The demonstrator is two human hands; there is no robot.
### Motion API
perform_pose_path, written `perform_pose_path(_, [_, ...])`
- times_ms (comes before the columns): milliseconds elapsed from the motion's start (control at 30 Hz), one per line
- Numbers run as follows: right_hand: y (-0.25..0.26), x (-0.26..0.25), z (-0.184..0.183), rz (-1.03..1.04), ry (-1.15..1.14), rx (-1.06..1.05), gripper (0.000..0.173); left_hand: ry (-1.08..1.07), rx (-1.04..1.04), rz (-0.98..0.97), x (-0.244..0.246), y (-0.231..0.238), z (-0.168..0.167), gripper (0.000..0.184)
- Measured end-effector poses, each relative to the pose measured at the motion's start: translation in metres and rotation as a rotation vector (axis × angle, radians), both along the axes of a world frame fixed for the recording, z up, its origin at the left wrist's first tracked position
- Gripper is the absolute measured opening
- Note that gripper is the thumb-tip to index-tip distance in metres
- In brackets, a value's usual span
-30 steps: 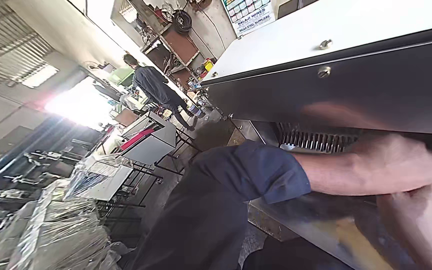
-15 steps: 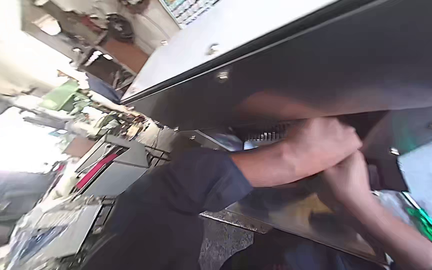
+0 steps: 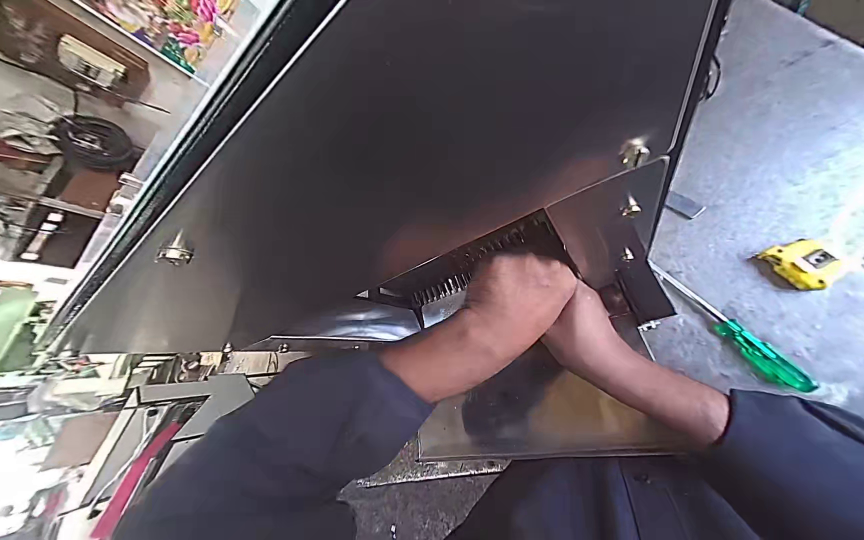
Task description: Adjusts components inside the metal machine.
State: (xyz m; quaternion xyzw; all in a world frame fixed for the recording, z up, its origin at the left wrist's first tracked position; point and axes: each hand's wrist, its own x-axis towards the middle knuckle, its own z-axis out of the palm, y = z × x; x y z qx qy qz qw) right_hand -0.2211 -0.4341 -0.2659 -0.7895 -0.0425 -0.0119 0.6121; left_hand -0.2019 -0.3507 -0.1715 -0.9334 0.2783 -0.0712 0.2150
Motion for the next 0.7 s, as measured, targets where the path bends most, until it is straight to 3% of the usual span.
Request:
perform_pose_path(67, [-0.004, 0.001, 0.0, 0.04, 0.074, 0.027, 0.018, 0.049, -0.007, 0.01, 0.003, -0.002, -0.009, 0.019])
perform_pose_path(133, [-0.004, 0.003, 0.013, 0.036, 0.139, 0.057, 0.013, 0.049, 0.011, 0.037, 0.003, -0.003, 0.003, 0.019])
perform_pose_path(233, [0.0, 0.006, 0.044, 0.058, 0.144, 0.162, 0.011, -0.171, 0.037, -0.018, -0.002, 0.006, 0.034, 0.023])
perform_pose_path(300, [0.004, 0.003, 0.045, 0.056, 0.087, 0.165, 0.008, -0.241, 0.041, -0.054, -0.004, 0.01, 0.039, 0.025])
perform_pose_path(367, [0.005, 0.001, 0.022, 0.007, 0.019, 0.073, 0.013, -0.193, 0.026, -0.052, -0.003, 0.007, 0.028, 0.024])
perform_pose_path(433, [0.0, -0.004, 0.003, 0.039, 0.095, 0.049, 0.023, -0.06, 0.021, -0.014, -0.003, 0.003, 0.002, 0.02])
perform_pose_path(500, [-0.005, -0.003, 0.005, 0.055, 0.165, 0.093, 0.016, -0.015, 0.014, -0.015, 0.0, 0.001, -0.011, 0.019])
perform_pose_path(700, [-0.002, 0.005, 0.047, 0.069, 0.113, 0.116, 0.008, -0.202, 0.018, -0.052, -0.002, 0.007, 0.039, 0.026])
